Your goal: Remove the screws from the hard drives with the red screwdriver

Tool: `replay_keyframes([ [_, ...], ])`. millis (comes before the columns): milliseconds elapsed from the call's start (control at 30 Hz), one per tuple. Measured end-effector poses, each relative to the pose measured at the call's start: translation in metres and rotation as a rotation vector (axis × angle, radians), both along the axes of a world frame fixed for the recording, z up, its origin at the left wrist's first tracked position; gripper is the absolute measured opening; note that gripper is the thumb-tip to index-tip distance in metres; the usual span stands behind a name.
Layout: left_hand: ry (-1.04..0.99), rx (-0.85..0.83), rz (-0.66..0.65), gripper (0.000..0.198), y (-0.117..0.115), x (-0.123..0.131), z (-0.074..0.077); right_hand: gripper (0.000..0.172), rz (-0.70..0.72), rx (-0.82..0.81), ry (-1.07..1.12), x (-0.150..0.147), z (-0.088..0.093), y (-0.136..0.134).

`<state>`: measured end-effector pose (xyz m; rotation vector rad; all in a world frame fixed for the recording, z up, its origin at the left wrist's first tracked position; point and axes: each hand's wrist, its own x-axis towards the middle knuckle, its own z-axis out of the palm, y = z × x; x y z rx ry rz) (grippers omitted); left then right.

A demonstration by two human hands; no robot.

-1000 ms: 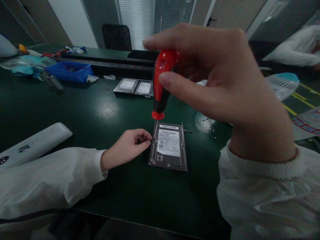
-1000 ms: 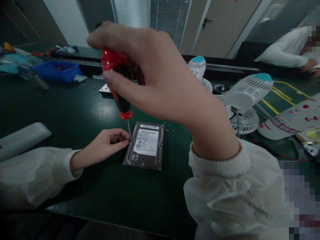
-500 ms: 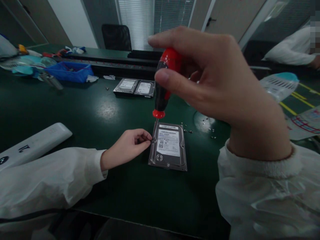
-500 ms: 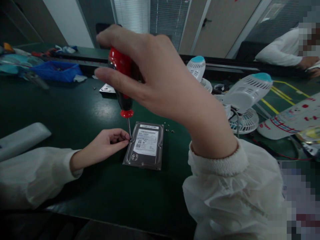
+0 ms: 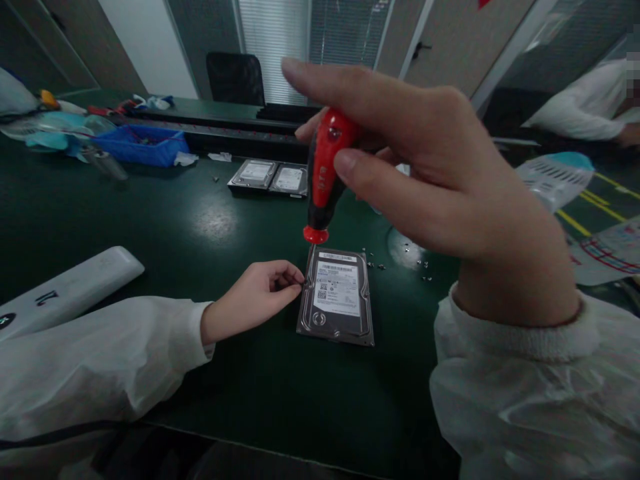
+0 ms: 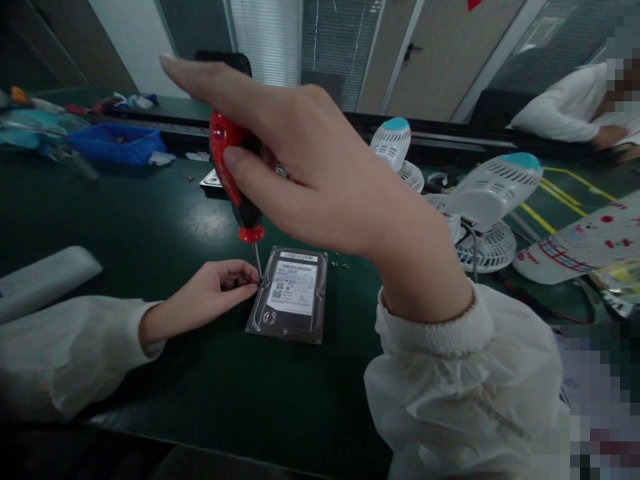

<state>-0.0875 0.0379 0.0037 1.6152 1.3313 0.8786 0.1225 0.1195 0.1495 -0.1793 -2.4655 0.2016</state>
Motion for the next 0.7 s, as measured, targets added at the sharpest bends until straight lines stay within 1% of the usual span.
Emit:
replay_keyframes([
  [33, 0.004, 0.004, 0.0, 0.012, 0.0, -0.0002, -0.0003, 0.053, -0.018, 0.005, 0.0, 0.0, 0.0001, -0.0002],
  [167, -0.007, 0.017, -0.013, 0.012, 0.0008, -0.0006, -0.0015, 0.054, -0.224, 0.143, -0.001, -0.0025, 0.0031, -0.0038],
  [233, -0.012, 0.019, -0.017, 0.013, 0.0011, -0.0005, -0.0018, 0.051, -0.263, 0.168, 0.003, -0.0035, 0.0041, -0.0056],
  [300, -0.01, 0.015, -0.016, 0.013, 0.0008, -0.0006, -0.002, 0.048, -0.252, 0.153, 0.0, -0.0032, 0.0034, -0.0062],
  [333, -0.005, 0.011, -0.013, 0.012, 0.0006, -0.0008, -0.002, 0.046, -0.223, 0.126, 0.006, -0.0026, 0.0025, -0.0058],
  [433, 0.011, 0.004, -0.008, 0.011, 0.0, -0.0015, -0.0024, 0.046, -0.078, 0.029, 0.047, -0.0008, -0.001, -0.0023],
  [500, 0.013, 0.008, -0.012, 0.011, 0.0, -0.0023, -0.0031, 0.047, -0.028, 0.004, 0.054, -0.0007, -0.002, 0.0009],
  [600, 0.01, 0.016, -0.018, 0.012, 0.0003, -0.0035, -0.0041, 0.045, -0.058, 0.05, 0.029, -0.0017, -0.0009, 0.0034],
  [700, 0.004, 0.02, -0.016, 0.012, 0.0006, -0.0032, -0.0041, 0.048, -0.072, 0.07, 0.028, -0.0017, 0.0006, 0.002],
])
